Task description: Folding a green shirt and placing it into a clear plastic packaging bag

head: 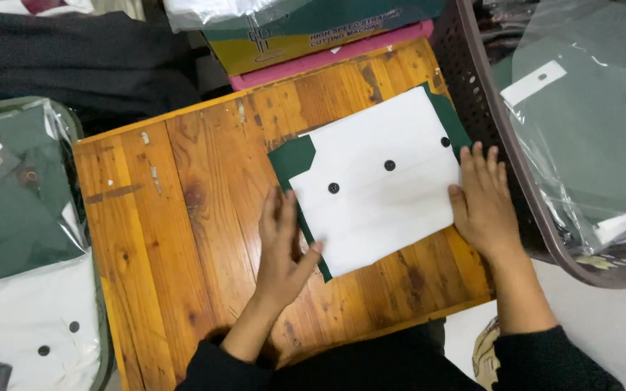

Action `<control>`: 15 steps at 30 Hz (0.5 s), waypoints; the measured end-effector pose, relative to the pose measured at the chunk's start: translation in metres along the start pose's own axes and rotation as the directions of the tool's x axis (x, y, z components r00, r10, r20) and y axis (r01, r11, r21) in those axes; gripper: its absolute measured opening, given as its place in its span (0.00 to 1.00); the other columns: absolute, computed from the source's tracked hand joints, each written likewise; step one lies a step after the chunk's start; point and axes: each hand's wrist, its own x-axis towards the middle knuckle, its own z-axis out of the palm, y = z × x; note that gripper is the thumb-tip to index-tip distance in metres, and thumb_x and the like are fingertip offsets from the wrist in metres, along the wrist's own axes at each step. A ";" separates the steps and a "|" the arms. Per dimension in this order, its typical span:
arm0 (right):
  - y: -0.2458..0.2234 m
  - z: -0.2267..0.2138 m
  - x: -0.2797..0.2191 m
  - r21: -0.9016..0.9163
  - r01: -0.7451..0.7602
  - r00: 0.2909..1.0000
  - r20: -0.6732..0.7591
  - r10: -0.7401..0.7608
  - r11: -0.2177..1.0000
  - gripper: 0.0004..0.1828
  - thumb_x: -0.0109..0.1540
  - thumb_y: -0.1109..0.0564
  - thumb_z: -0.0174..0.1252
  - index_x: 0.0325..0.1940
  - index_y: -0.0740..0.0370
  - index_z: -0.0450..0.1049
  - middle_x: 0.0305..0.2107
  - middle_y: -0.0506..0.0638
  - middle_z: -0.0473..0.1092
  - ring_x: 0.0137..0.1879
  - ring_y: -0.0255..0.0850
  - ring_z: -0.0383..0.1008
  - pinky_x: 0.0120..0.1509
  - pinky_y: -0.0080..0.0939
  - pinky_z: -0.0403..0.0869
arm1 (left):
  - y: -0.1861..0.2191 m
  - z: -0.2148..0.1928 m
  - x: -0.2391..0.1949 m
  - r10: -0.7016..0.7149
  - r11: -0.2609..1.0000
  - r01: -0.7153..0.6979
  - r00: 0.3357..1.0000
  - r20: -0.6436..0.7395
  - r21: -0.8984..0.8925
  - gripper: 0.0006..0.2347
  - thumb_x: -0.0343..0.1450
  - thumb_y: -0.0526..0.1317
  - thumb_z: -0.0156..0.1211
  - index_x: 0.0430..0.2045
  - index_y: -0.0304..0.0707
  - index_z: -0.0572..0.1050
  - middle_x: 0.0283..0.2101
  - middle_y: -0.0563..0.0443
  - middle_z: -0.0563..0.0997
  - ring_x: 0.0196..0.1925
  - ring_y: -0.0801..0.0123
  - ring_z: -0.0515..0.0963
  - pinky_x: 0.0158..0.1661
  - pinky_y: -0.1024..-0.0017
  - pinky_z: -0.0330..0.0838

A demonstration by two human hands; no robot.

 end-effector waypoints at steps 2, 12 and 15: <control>-0.026 0.001 -0.002 -0.054 -0.002 0.995 -0.097 -0.003 0.999 0.34 0.69 0.56 0.49 0.79 0.72 0.55 0.74 0.73 0.51 0.82 0.65 0.38 0.82 0.62 0.40 | -0.001 -0.009 0.006 -0.290 0.920 0.251 0.952 -0.094 -0.302 0.37 0.69 0.46 0.60 0.71 0.29 0.49 0.69 0.19 0.55 0.70 0.29 0.61 0.64 0.41 0.65; -0.222 0.008 0.003 0.051 0.159 0.957 0.236 -0.167 0.986 0.57 0.59 0.23 0.55 0.79 0.65 0.52 0.56 0.72 0.66 0.52 0.69 0.72 0.49 0.63 0.73 | -0.034 -0.001 0.012 -0.487 -0.096 0.476 0.744 0.458 -0.874 0.30 0.70 0.62 0.42 0.56 0.36 0.71 0.49 0.41 0.79 0.49 0.56 0.79 0.41 0.68 0.68; -0.238 0.003 0.012 -0.064 0.116 0.950 0.299 -0.092 0.991 0.61 0.57 0.30 0.64 0.81 0.64 0.45 0.50 0.70 0.67 0.42 0.66 0.76 0.38 0.64 0.77 | -0.025 -0.006 0.008 -0.384 -0.161 0.475 0.777 0.498 -0.865 0.38 0.66 0.71 0.36 0.56 0.38 0.70 0.52 0.44 0.75 0.51 0.61 0.76 0.39 0.73 0.65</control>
